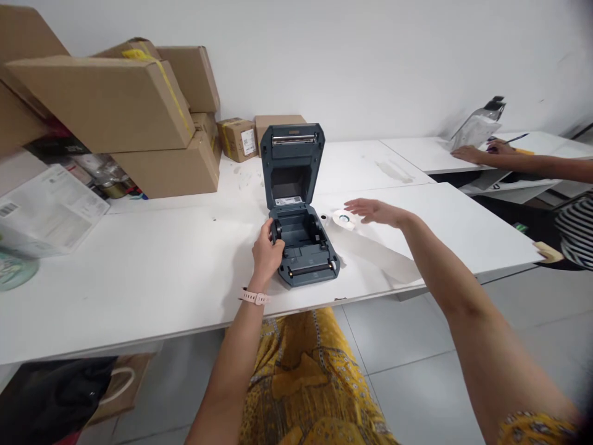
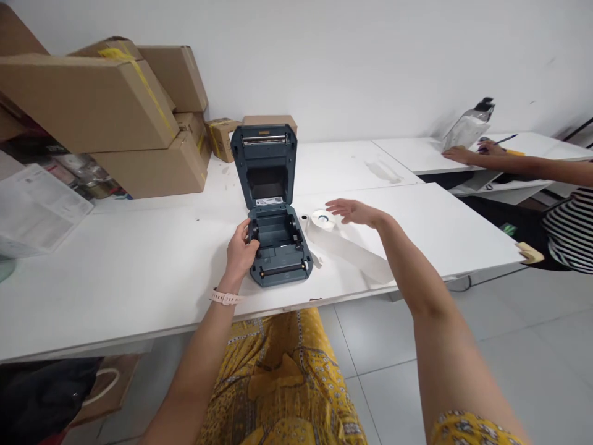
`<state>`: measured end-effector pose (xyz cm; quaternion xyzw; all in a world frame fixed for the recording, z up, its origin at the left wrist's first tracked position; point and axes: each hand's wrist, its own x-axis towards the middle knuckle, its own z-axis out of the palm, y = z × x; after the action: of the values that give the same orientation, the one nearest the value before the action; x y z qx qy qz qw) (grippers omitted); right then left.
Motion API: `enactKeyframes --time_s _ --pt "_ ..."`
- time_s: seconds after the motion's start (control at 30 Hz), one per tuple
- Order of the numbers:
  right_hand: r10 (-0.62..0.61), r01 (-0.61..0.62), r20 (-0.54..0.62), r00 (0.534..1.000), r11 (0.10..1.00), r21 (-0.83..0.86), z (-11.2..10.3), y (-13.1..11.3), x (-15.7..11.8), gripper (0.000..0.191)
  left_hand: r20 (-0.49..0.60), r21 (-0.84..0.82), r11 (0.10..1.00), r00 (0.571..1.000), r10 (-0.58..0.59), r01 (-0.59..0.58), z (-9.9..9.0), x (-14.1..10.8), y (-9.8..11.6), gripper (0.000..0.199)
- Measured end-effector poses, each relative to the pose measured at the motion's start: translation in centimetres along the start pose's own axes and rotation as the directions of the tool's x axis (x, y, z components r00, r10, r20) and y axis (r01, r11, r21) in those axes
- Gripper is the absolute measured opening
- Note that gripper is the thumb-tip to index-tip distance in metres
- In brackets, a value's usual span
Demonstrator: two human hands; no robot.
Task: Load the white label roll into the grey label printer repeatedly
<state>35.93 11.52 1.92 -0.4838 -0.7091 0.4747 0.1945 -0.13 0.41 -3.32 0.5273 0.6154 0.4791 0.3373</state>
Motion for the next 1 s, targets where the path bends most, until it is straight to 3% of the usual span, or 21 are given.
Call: enactKeyframes --time_s 0.07,0.13,0.2,0.3,0.37,0.47,0.6,0.7,0.8,0.9,1.0 --pt "-0.003 0.000 0.119 0.993 1.000 0.022 0.9 1.8 0.1 0.082 -0.009 -0.011 1.000 1.000 -0.004 0.004 0.1 0.1 -0.3 0.076" --pt "-0.089 0.077 0.155 0.984 0.993 0.084 2.7 3.0 0.5 0.082 -0.016 -0.016 1.000 1.000 -0.003 0.003 0.1 0.2 -0.5 0.077" --pt "-0.148 0.129 0.123 0.981 0.980 0.154 4.8 3.4 1.0 0.082 -0.019 -0.018 1.000 1.000 0.000 0.000 0.2 0.2 -0.5 0.076" --pt "-0.134 0.125 0.025 0.991 0.965 0.231 6.9 2.8 0.9 0.087 -0.017 -0.022 1.000 1.000 -0.011 0.011 0.1 0.0 0.1 0.077" --pt "-0.109 0.115 -0.036 0.993 0.956 0.269 7.3 1.8 0.2 0.086 -0.015 -0.015 0.999 0.999 -0.041 0.040 0.0 -0.3 0.7 0.079" --pt "-0.092 0.110 -0.079 0.993 0.958 0.266 6.8 -0.6 -1.4 0.069 -0.012 0.015 0.996 0.997 -0.082 0.082 -0.3 -0.8 1.7 0.083" --pt "-0.251 0.260 -0.083 0.965 0.957 0.131 6.0 -5.6 -2.4 0.050 -0.010 0.058 0.995 0.997 -0.080 0.081 -0.5 -1.2 2.5 0.083" --pt "-0.340 0.348 0.092 0.936 0.933 -0.092 7.0 -10.5 -1.5 0.061 -0.011 0.078 0.995 0.998 -0.069 0.070 -0.4 -1.1 2.5 0.081" --pt "-0.314 0.405 0.262 0.913 0.772 -0.489 9.3 -14.3 0.3 0.068 -0.007 0.082 0.994 0.998 -0.065 0.066 -0.4 -1.0 2.3 0.081" --pt "-0.235 0.374 0.292 0.927 0.608 -0.700 11.5 -15.8 1.9 0.062 -0.015 0.080 0.994 0.997 -0.074 0.075 -0.3 -1.0 2.1 0.081" --pt "-0.150 0.345 0.321 0.935 0.589 -0.731 12.4 -14.8 3.2 0.064 -0.014 0.056 0.996 0.997 -0.071 0.072 -0.3 -1.1 1.8 0.079"
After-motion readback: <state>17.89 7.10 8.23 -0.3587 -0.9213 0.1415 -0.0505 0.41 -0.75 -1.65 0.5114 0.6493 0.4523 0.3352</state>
